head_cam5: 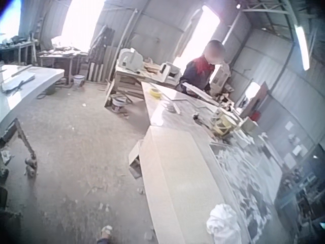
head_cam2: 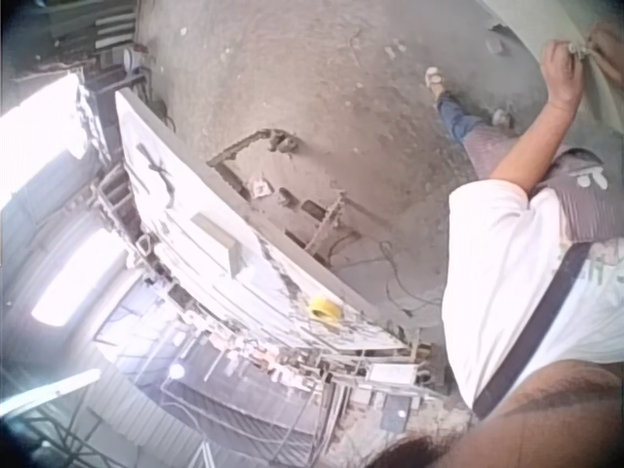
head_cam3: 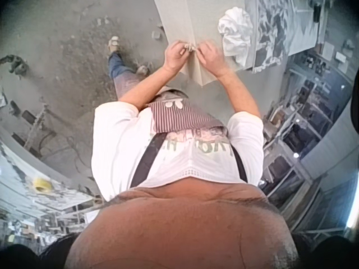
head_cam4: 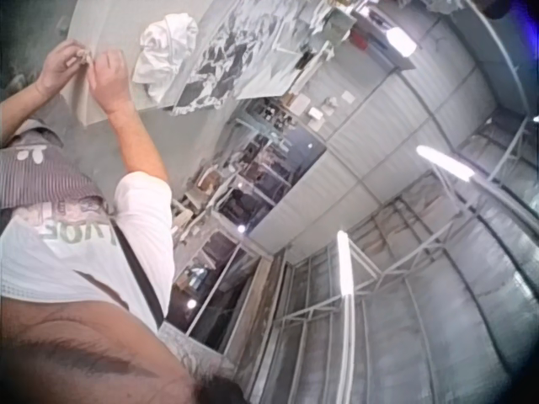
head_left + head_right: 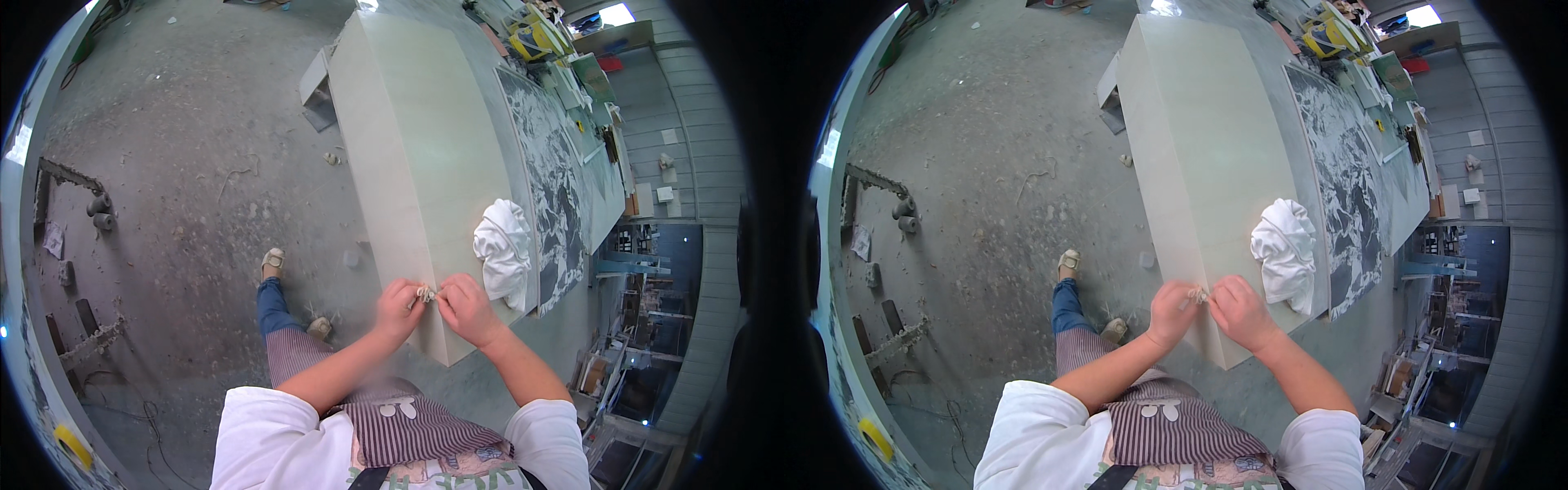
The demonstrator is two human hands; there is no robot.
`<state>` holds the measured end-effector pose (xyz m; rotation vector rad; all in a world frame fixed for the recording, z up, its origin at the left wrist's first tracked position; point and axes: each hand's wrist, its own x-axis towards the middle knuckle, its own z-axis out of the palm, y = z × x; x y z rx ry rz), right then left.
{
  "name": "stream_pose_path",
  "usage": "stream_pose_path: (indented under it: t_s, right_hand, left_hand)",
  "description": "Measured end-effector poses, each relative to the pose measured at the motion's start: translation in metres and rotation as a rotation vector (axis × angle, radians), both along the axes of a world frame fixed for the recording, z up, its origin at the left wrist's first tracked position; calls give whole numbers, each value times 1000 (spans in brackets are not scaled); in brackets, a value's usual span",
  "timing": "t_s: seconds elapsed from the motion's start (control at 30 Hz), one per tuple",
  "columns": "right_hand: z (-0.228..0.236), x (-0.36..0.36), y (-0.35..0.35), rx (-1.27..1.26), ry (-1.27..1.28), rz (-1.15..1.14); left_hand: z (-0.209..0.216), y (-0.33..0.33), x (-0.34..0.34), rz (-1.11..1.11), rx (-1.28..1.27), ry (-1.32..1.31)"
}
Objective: The person uses a small blade to peel off a thin protective film from the edges of large white panels in a workshop. The person moves between workstations and continues removing the film from multiple panel edges.
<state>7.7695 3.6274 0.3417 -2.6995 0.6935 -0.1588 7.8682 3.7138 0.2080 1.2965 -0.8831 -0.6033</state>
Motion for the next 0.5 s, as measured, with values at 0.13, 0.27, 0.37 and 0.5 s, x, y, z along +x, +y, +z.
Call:
stream_pose_path:
  t_s: [0.13, 0.27, 0.37, 0.5]
  right_hand:
    - [0, -20, 22, 5, 0, -5]
    - [0, -43, 45, 18, 6, -9]
    - [0, -58, 61, 11, 2, -9]
    - [0, -78, 82, 3, -3, -19]
  left_hand:
    - [-3, 20, -17, -37, -26, -1]
    - [-3, 41, -33, -85, -31, -29]
    - [-4, 56, -45, -118, -43, -41]
    - [-8, 72, -61, -143, -84, -65]
